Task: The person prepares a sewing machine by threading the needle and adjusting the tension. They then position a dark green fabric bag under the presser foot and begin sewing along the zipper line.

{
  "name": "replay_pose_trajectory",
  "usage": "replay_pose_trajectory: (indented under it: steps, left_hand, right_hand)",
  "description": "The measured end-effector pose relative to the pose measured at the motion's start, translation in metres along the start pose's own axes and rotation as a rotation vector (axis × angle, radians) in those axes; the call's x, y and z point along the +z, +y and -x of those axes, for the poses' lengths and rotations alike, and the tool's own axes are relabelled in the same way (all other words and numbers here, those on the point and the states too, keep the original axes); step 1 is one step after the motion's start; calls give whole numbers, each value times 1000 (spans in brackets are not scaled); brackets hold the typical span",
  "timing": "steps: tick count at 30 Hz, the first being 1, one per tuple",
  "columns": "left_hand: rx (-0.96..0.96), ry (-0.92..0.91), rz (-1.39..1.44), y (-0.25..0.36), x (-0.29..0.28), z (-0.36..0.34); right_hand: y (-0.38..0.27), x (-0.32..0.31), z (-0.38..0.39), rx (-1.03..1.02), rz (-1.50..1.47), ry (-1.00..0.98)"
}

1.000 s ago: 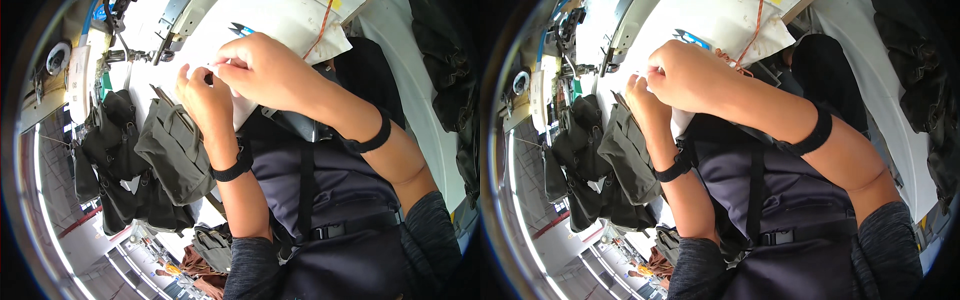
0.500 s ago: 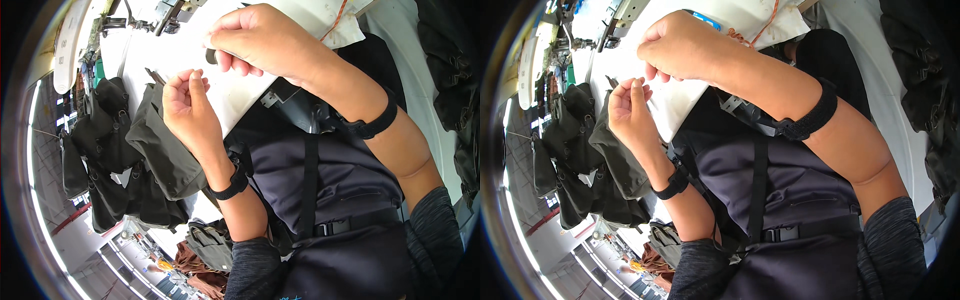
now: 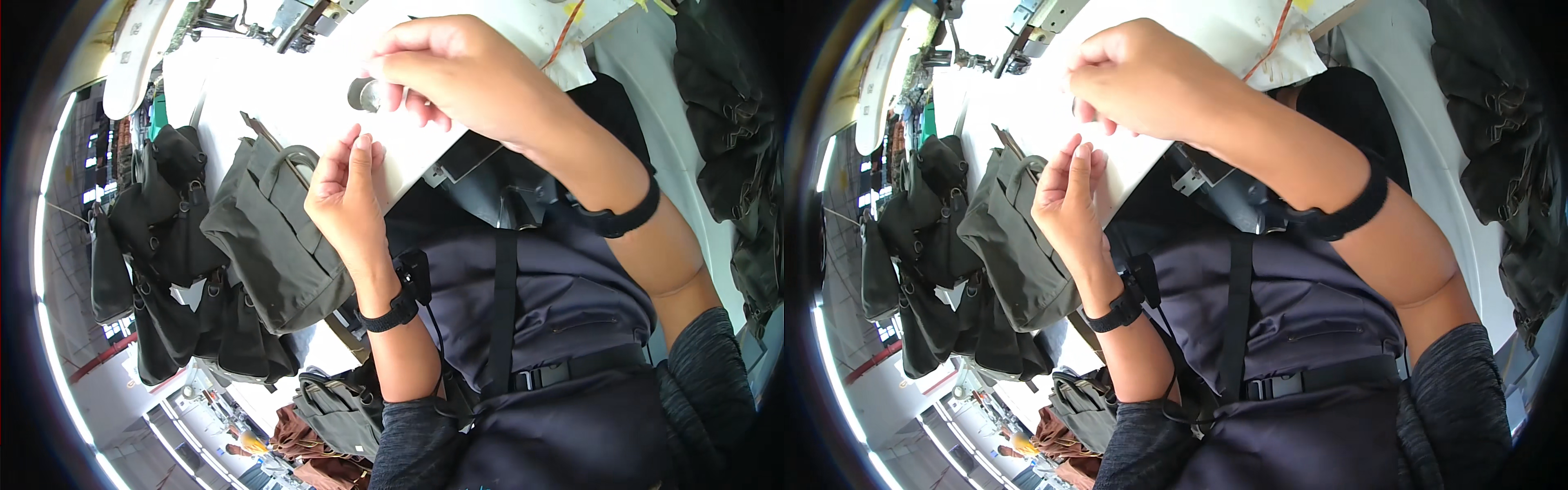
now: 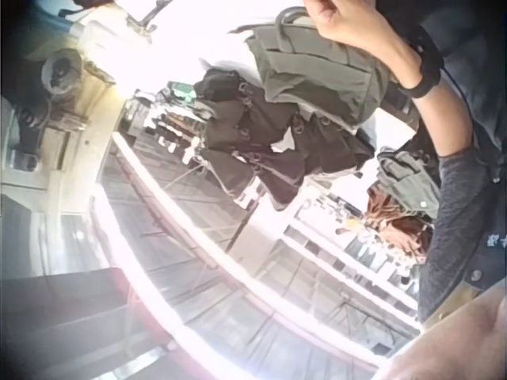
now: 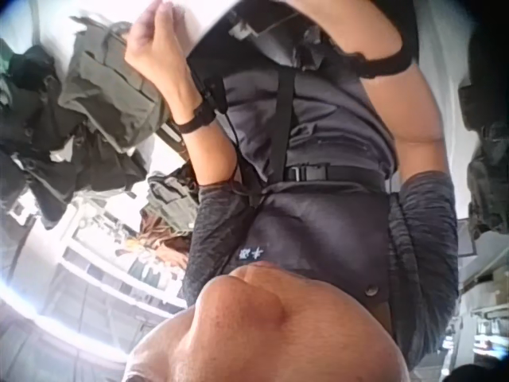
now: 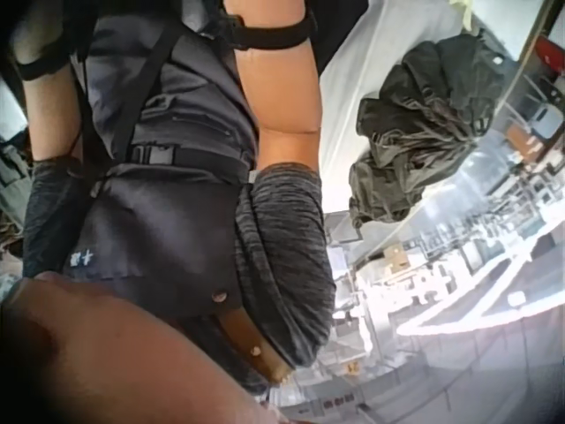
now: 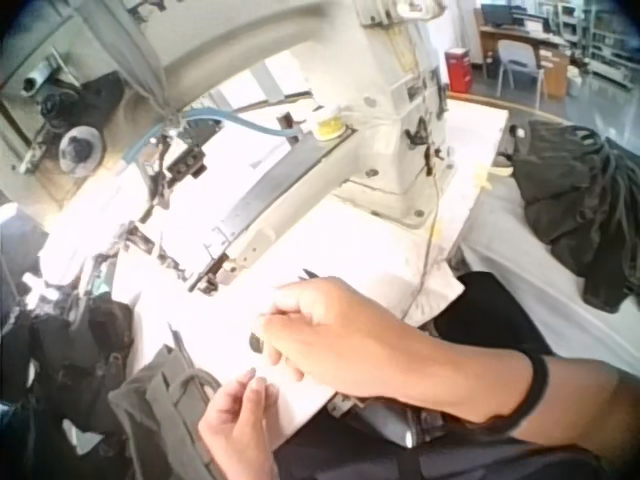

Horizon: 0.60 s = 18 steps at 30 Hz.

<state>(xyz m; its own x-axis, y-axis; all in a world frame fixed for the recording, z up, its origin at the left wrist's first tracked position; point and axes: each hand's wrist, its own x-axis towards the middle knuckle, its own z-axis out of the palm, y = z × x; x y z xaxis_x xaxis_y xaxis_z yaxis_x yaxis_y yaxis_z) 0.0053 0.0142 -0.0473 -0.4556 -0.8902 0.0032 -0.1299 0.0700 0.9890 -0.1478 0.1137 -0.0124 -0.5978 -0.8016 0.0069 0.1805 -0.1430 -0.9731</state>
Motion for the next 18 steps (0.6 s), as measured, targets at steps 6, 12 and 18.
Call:
replay_pose_trajectory:
  steps: [6, 12, 18]
  left_hand:
    - [22, -6, 42, -8, -5, -5]
    - [-17, -4, 58, -3, -2, -6]
    - [-61, -38, 73, -8, -9, -6]
  right_hand:
    - [-36, -42, 16, 27, 113, -133]
    - [-30, -31, 7, 32, 49, -192]
    - [-74, -79, 24, -429, 434, 212]
